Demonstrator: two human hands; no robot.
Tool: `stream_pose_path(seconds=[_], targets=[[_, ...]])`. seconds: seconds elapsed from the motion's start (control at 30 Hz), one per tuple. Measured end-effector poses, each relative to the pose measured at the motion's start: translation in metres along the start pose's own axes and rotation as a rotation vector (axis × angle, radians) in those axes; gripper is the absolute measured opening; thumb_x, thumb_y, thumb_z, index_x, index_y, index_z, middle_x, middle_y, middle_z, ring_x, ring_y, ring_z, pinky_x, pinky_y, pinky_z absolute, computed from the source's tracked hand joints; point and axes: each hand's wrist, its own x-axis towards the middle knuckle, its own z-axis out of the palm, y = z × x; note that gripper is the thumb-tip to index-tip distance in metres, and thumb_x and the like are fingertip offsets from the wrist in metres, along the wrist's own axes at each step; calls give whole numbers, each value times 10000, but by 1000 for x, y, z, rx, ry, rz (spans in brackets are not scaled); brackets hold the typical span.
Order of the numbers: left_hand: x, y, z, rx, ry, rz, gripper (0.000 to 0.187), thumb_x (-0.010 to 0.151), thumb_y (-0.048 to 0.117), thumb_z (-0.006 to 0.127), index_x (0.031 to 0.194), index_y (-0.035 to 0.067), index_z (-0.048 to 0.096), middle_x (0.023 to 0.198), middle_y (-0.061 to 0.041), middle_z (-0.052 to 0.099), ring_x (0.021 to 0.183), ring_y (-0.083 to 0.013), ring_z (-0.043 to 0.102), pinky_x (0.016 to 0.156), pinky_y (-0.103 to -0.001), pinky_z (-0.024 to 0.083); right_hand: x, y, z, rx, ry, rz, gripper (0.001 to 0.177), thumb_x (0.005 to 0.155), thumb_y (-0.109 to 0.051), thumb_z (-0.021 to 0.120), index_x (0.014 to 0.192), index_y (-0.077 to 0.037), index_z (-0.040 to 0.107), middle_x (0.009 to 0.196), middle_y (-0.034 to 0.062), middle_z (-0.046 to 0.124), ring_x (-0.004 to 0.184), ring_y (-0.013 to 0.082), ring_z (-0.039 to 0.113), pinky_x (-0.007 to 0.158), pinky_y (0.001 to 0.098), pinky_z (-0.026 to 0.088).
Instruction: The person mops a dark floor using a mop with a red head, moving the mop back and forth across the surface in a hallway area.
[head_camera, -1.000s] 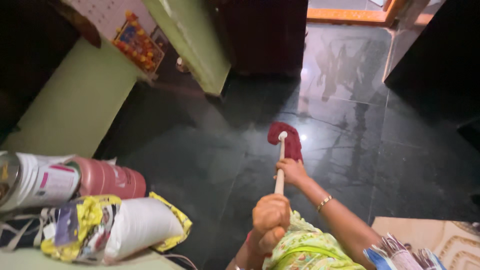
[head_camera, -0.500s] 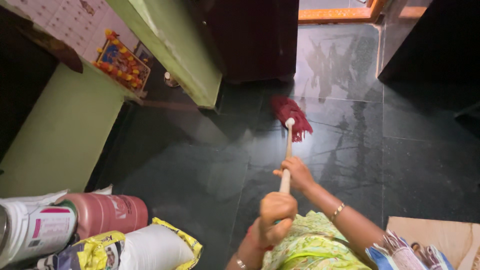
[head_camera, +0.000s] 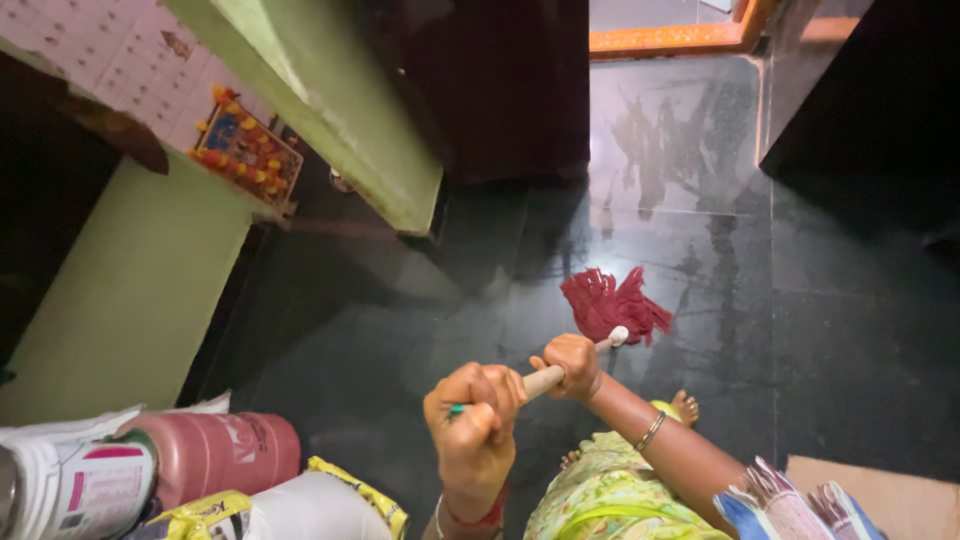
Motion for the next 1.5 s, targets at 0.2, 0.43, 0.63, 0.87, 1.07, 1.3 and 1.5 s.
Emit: stream_pose_path(seconds=[0.2, 0.43, 0.63, 0.87, 1.07, 1.3, 1.5], targets=[[46, -88, 27, 347, -322, 164, 310, 806, 214, 648, 652, 43, 442, 601, -73, 471, 584, -229, 526, 642, -364, 488, -11, 130, -28, -174, 70, -3, 384, 825, -144, 734, 606, -91, 423, 553, 107, 431, 486, 320, 489, 475, 463, 374], [85, -294, 20, 558, -458, 230, 246, 757, 184, 618, 628, 55, 454, 617, -109, 498, 581, -296, 513, 623, -383, 421, -29, 294, -94, -410, -352, 413, 356, 619, -338, 833, 857, -123, 677, 885, 73, 709, 878, 350, 685, 658, 522, 508], [88, -365, 48, 640, -320, 73, 186, 695, 109, 601, 629, 39, 442, 605, -107, 460, 590, -295, 481, 600, -386, 398, -42, 307, -141, -355, -442, 515, 299, 757, -355, 815, 934, -156, 680, 1028, 57, 702, 950, 304, 672, 735, 444, 551], [132, -237, 120, 561, -558, -29, 234, 724, 141, 664, 607, 47, 484, 582, -96, 476, 545, -253, 484, 563, -377, 367, 35, 177, -196, -169, -66, 462, 178, 816, -257, 717, 778, -113, 619, 806, 82, 597, 762, 313, 620, 668, 390, 525], [181, -179, 172, 430, -400, 145, 272, 850, 164, 602, 637, 18, 517, 611, -85, 533, 561, -228, 530, 642, -362, 455, 77, 185, -193, 37, -92, 378, 327, 846, -163, 739, 654, -72, 490, 641, 115, 507, 575, 331, 552, 591, 429, 427], [237, -219, 177, 162, -338, 239, 581, 993, 488, 663, 671, 69, 422, 606, -28, 453, 551, -165, 437, 680, -335, 422, 113, 251, -190, 30, 123, -3, 429, 853, -124, 703, 589, -113, 365, 524, 58, 385, 451, 251, 476, 998, 700, -76], [323, -267, 163, 198, -399, 255, 540, 937, 410, 712, 627, 62, 438, 557, -42, 469, 512, -198, 475, 602, -350, 408, 142, 369, -169, 86, 82, -1, 441, 831, -75, 765, 583, -92, 401, 519, 86, 402, 437, 274, 439, 494, 434, 329]])
